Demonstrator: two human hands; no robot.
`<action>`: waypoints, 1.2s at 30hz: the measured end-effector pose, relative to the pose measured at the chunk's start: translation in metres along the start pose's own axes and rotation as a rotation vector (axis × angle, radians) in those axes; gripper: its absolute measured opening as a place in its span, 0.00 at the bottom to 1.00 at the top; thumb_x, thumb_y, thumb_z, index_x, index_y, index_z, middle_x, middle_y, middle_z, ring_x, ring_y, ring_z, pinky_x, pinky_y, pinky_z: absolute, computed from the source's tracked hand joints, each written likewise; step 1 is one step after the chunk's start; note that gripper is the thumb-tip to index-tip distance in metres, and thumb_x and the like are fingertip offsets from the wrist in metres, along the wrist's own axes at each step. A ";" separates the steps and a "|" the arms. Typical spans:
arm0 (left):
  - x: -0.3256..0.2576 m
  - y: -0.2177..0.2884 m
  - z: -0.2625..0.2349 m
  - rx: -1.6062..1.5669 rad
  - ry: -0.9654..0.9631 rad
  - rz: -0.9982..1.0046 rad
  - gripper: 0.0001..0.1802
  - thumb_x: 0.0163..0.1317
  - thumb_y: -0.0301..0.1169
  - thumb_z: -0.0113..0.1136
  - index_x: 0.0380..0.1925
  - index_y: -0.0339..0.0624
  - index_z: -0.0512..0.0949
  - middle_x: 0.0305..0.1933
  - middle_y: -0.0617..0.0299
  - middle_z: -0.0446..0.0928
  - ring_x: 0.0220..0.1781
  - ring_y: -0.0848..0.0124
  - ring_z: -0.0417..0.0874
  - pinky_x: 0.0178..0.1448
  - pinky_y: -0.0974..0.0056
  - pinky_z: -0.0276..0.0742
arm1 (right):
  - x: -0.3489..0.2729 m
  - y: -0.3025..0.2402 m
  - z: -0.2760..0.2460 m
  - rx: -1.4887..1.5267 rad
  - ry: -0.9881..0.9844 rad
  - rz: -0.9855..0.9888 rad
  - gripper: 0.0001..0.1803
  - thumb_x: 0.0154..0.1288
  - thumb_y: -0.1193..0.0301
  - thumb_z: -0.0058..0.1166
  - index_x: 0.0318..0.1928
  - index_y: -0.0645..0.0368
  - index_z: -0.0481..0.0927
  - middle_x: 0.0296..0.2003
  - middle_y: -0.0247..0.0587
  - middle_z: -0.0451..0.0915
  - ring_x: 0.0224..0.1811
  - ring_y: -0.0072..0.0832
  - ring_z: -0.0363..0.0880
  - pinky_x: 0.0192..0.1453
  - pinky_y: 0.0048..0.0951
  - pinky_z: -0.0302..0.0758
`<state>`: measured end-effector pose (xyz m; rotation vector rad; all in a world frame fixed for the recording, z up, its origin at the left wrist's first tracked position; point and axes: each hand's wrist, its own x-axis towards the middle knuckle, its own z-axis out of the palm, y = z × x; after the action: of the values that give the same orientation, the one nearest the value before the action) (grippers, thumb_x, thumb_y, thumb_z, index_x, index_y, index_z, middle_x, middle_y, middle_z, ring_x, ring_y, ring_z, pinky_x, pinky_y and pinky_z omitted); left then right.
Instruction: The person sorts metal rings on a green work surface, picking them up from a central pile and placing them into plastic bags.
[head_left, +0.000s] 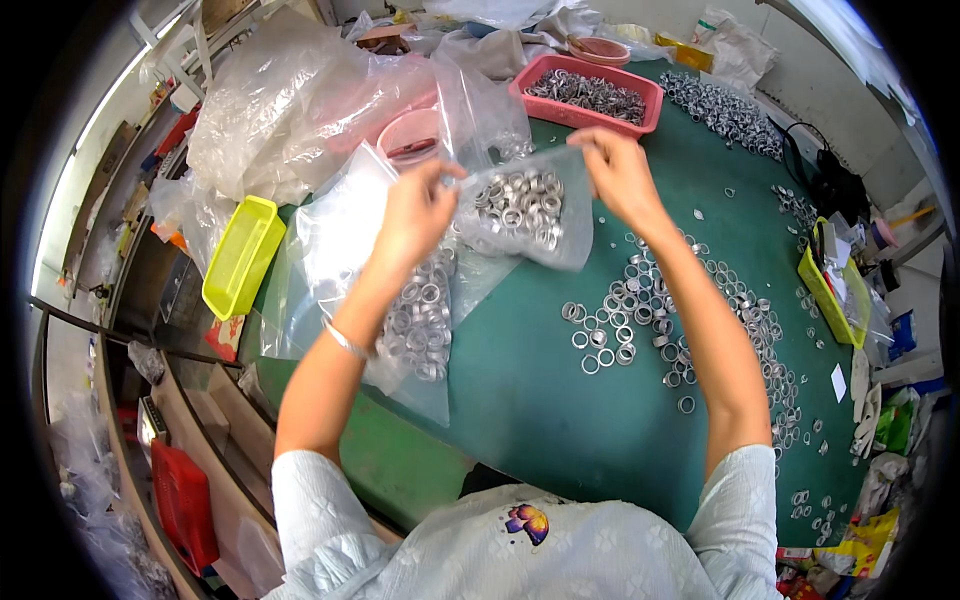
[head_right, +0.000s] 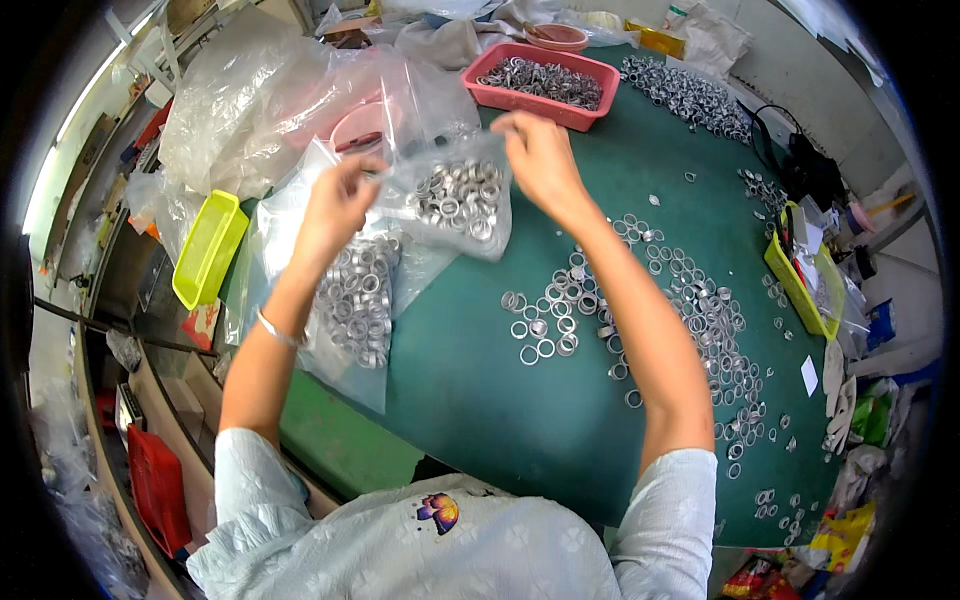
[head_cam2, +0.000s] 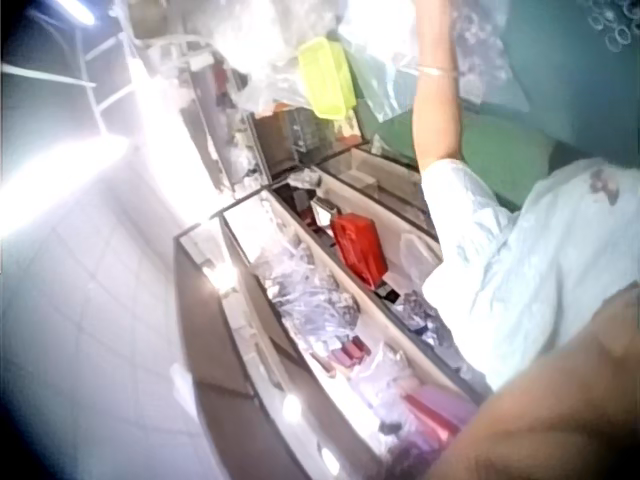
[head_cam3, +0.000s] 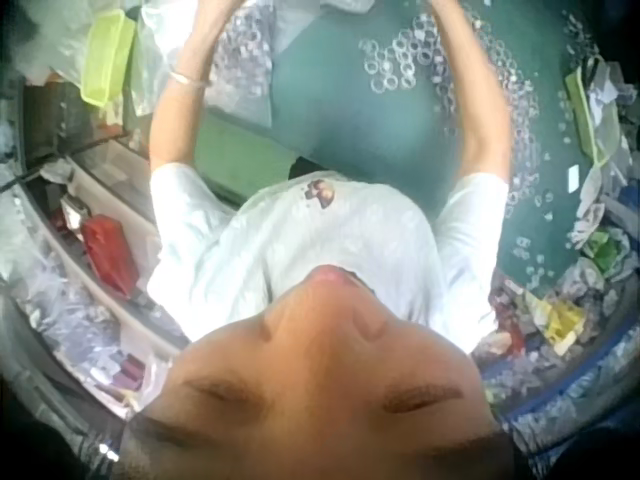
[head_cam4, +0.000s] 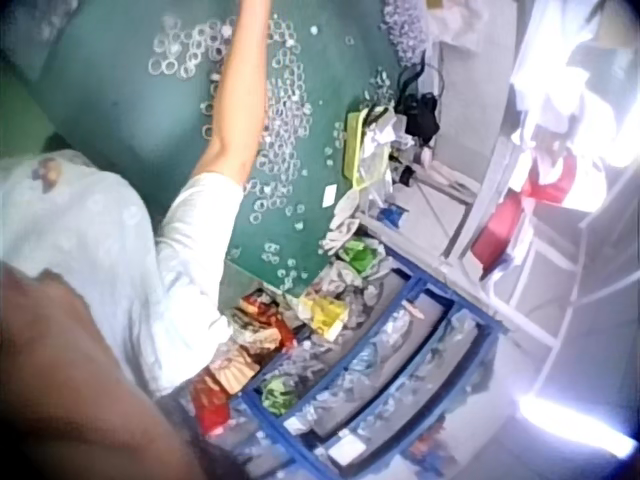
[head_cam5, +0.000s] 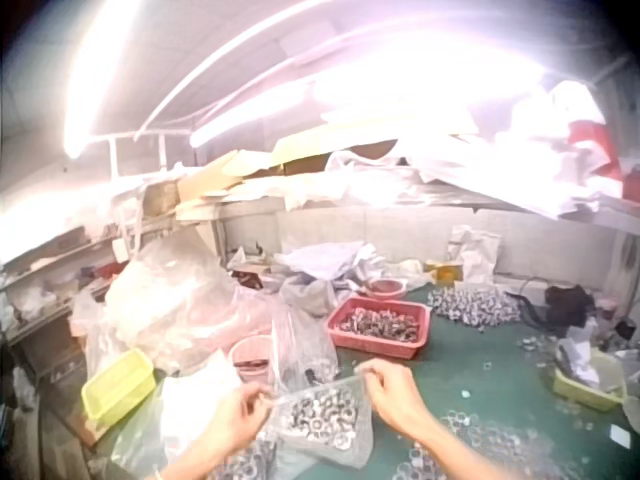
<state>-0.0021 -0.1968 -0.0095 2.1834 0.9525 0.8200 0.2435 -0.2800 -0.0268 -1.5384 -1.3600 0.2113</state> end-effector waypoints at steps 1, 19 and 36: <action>-0.014 0.002 0.004 -0.050 -0.017 -0.001 0.13 0.56 0.21 0.56 0.42 0.34 0.77 0.18 0.66 0.67 0.20 0.79 0.67 0.26 0.69 0.64 | -0.011 0.001 -0.001 0.006 -0.014 0.019 0.13 0.62 0.77 0.45 0.44 0.65 0.80 0.17 0.41 0.74 0.20 0.24 0.72 0.29 0.31 0.70; -0.084 0.030 0.042 0.102 -0.079 -0.026 0.26 0.59 0.24 0.60 0.58 0.36 0.67 0.21 0.64 0.69 0.23 0.76 0.69 0.32 0.68 0.69 | -0.093 0.003 -0.014 0.158 -0.111 0.160 0.14 0.61 0.73 0.55 0.47 0.65 0.76 0.16 0.35 0.67 0.19 0.21 0.64 0.27 0.29 0.65; -0.189 0.058 0.123 -0.085 -0.067 0.057 0.17 0.57 0.15 0.58 0.48 0.36 0.77 0.37 0.56 0.77 0.37 0.67 0.80 0.37 0.68 0.76 | -0.181 0.039 -0.053 0.115 -0.038 0.304 0.12 0.61 0.72 0.58 0.44 0.62 0.80 0.29 0.36 0.78 0.32 0.25 0.75 0.37 0.27 0.71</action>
<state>0.0077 -0.4118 -0.0990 2.1593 0.8119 0.7935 0.2419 -0.4503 -0.1168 -1.6450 -1.1178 0.5008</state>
